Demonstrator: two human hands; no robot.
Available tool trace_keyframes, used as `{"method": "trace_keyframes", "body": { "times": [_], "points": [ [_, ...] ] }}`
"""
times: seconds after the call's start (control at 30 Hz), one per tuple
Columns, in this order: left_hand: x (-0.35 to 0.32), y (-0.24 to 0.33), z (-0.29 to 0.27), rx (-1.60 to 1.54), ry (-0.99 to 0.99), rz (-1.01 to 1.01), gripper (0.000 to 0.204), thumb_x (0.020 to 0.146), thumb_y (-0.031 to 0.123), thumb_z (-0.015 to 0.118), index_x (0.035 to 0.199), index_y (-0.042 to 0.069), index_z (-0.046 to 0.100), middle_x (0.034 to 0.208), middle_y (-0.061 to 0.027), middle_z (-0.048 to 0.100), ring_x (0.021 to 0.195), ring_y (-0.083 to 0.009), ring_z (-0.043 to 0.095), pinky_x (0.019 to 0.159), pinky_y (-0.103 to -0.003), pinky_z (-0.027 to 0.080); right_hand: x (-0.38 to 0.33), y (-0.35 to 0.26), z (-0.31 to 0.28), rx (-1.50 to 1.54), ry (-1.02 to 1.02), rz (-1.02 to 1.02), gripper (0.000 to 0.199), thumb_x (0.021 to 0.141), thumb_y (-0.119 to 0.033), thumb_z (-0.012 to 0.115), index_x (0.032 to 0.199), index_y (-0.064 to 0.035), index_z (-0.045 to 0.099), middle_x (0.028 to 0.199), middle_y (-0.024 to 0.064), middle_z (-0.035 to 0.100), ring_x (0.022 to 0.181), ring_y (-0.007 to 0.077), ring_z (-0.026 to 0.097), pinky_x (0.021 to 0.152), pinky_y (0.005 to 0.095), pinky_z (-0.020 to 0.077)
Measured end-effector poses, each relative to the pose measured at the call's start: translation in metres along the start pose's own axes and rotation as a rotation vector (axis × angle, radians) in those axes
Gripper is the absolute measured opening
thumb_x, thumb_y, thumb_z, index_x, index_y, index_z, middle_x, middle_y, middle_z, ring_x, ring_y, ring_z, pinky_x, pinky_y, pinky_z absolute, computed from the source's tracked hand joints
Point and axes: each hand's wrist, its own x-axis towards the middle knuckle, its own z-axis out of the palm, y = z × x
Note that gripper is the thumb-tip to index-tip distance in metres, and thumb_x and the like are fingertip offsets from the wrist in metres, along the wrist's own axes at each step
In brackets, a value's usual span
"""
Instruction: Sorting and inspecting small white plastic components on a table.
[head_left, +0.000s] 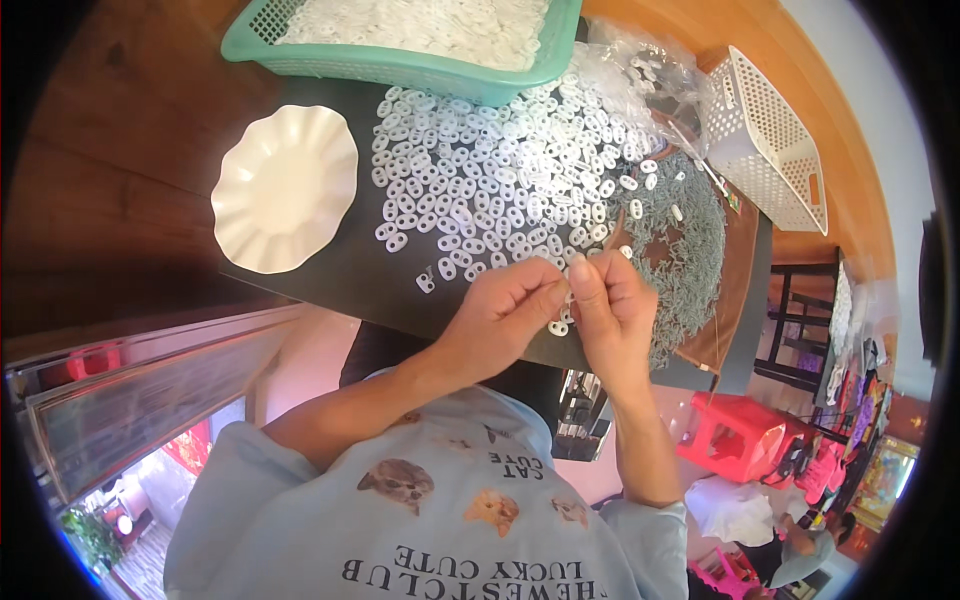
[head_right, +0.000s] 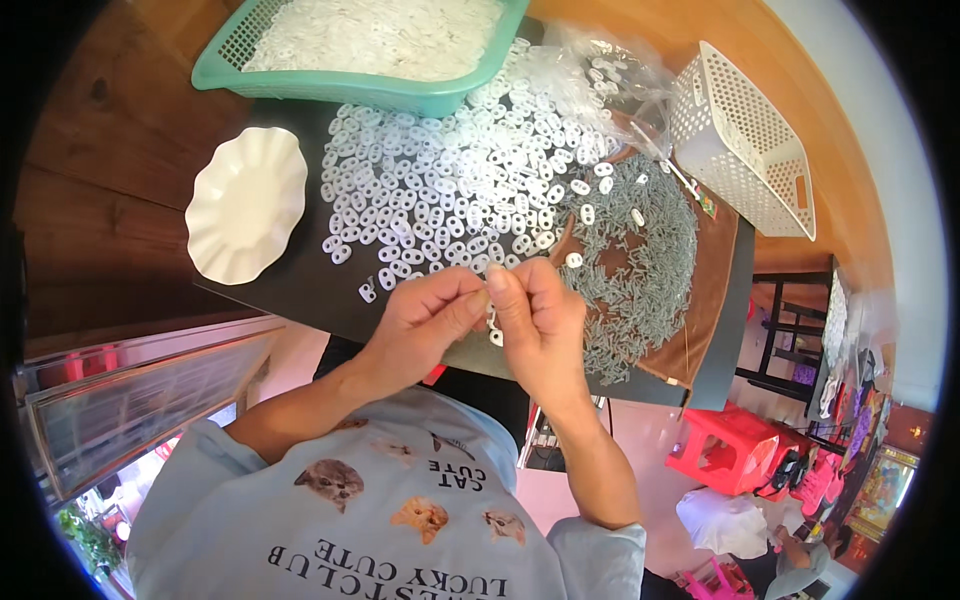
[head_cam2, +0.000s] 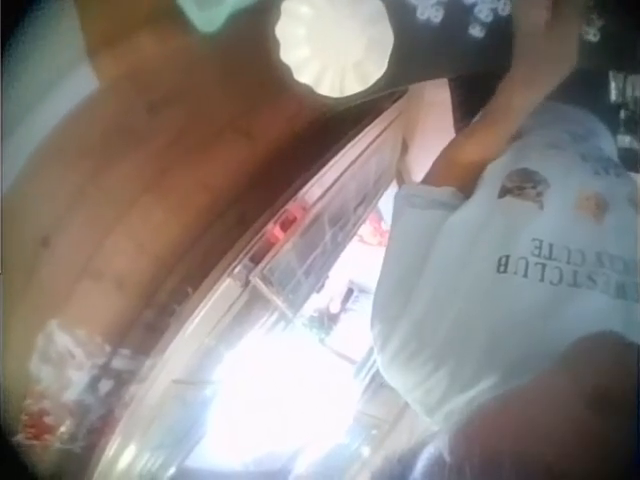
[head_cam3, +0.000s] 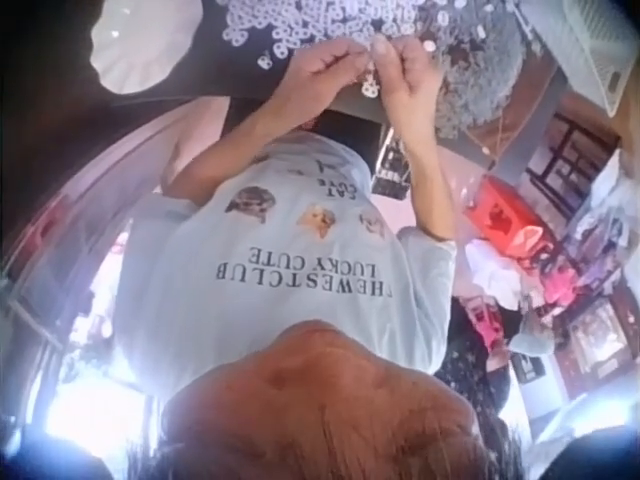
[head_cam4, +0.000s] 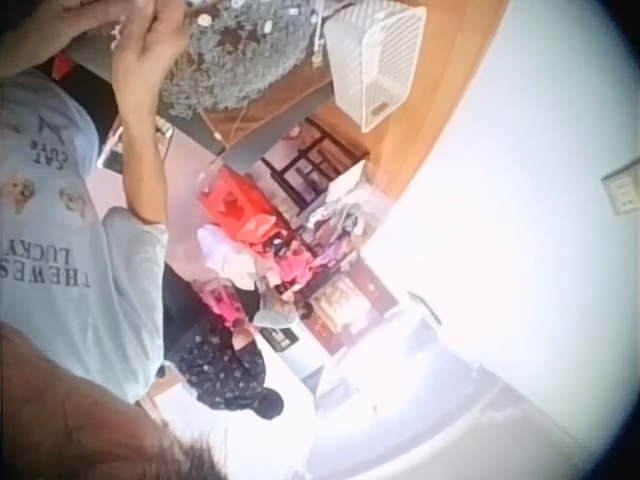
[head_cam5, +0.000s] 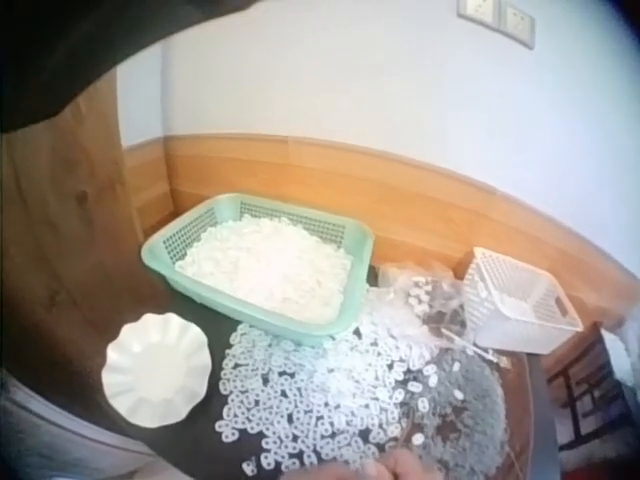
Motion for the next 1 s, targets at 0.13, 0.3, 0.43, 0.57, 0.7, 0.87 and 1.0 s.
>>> {"method": "trace_keyframes", "body": {
  "times": [0.13, 0.3, 0.43, 0.57, 0.7, 0.87, 1.0],
  "points": [
    [0.001, -0.001, -0.012, -0.056, -0.075, -0.062, 0.023, 0.1, 0.021, 0.054, 0.086, 0.004, 0.059, 0.077, 0.0028, 0.056, 0.071, -0.004, 0.046, 0.064, -0.02, 0.038, 0.008, -0.012, -0.013, 0.068, -0.223, 0.16, 0.025, 0.099, -0.023, 0.057, 0.082, -0.005, 0.055, 0.065, -0.002, 0.054, 0.055, 0.0032, 0.047, 0.047, 0.0195, 0.0363],
    [0.002, -0.007, -0.017, -0.175, -0.108, -0.057, 0.021, 0.1, 0.021, 0.055, 0.089, 0.004, 0.061, 0.079, 0.002, 0.057, 0.07, -0.0046, 0.047, 0.063, -0.02, 0.038, 0.012, -0.019, -0.021, 0.248, -0.33, 0.269, 0.02, 0.099, -0.02, 0.057, 0.089, -0.0028, 0.056, 0.07, 0.0009, 0.059, 0.055, 0.0066, 0.055, 0.048, 0.0202, 0.0439],
    [0.001, -0.006, -0.016, -0.147, -0.132, -0.112, 0.02, 0.1, 0.02, 0.055, 0.09, 0.004, 0.061, 0.079, 0.0021, 0.057, 0.07, -0.0042, 0.046, 0.063, -0.02, 0.038, 0.012, -0.015, -0.025, 0.19, -0.382, 0.249, 0.016, 0.099, -0.016, 0.056, 0.092, -0.0017, 0.056, 0.072, 0.0016, 0.061, 0.055, 0.0067, 0.056, 0.049, 0.0203, 0.0456],
    [-0.006, -0.001, -0.01, -0.124, -0.073, -0.113, 0.019, 0.1, 0.019, 0.054, 0.091, 0.005, 0.06, 0.079, 0.0029, 0.056, 0.07, -0.0036, 0.045, 0.062, -0.019, 0.037, 0.003, -0.017, -0.02, 0.105, -0.356, 0.209, 0.014, 0.099, -0.014, 0.056, 0.09, -0.0027, 0.055, 0.07, 0.0007, 0.059, 0.054, 0.005, 0.053, 0.048, 0.0192, 0.0433],
    [-0.01, 0.012, -0.002, -0.099, -0.009, -0.107, 0.021, 0.099, 0.018, 0.053, 0.088, 0.002, 0.06, 0.077, 0.0034, 0.056, 0.073, -0.004, 0.048, 0.066, -0.021, 0.04, -0.006, -0.018, -0.013, 0.131, -0.296, 0.184, 0.016, 0.099, -0.016, 0.056, 0.089, -0.0035, 0.055, 0.069, 0.0002, 0.058, 0.053, 0.0042, 0.051, 0.047, 0.0188, 0.0413],
    [-0.005, 0.007, -0.006, -0.047, -0.059, -0.052, 0.019, 0.1, 0.017, 0.053, 0.089, 0.003, 0.061, 0.077, 0.0032, 0.056, 0.072, -0.0035, 0.047, 0.064, -0.02, 0.038, -0.013, -0.016, -0.009, 0.222, -0.211, 0.204, 0.02, 0.1, -0.02, 0.055, 0.089, -0.0036, 0.055, 0.069, 0.0008, 0.058, 0.052, 0.0045, 0.05, 0.046, 0.0191, 0.04],
    [0.0, 0.007, -0.013, -0.035, -0.112, -0.116, 0.018, 0.099, 0.017, 0.055, 0.09, 0.004, 0.063, 0.078, 0.0031, 0.057, 0.068, -0.0028, 0.045, 0.06, -0.019, 0.035, -0.009, -0.013, -0.014, 0.22, -0.209, 0.232, 0.02, 0.1, -0.02, 0.055, 0.091, -0.0026, 0.056, 0.07, 0.0019, 0.06, 0.053, 0.0058, 0.052, 0.047, 0.0204, 0.0426]
  ]
}}
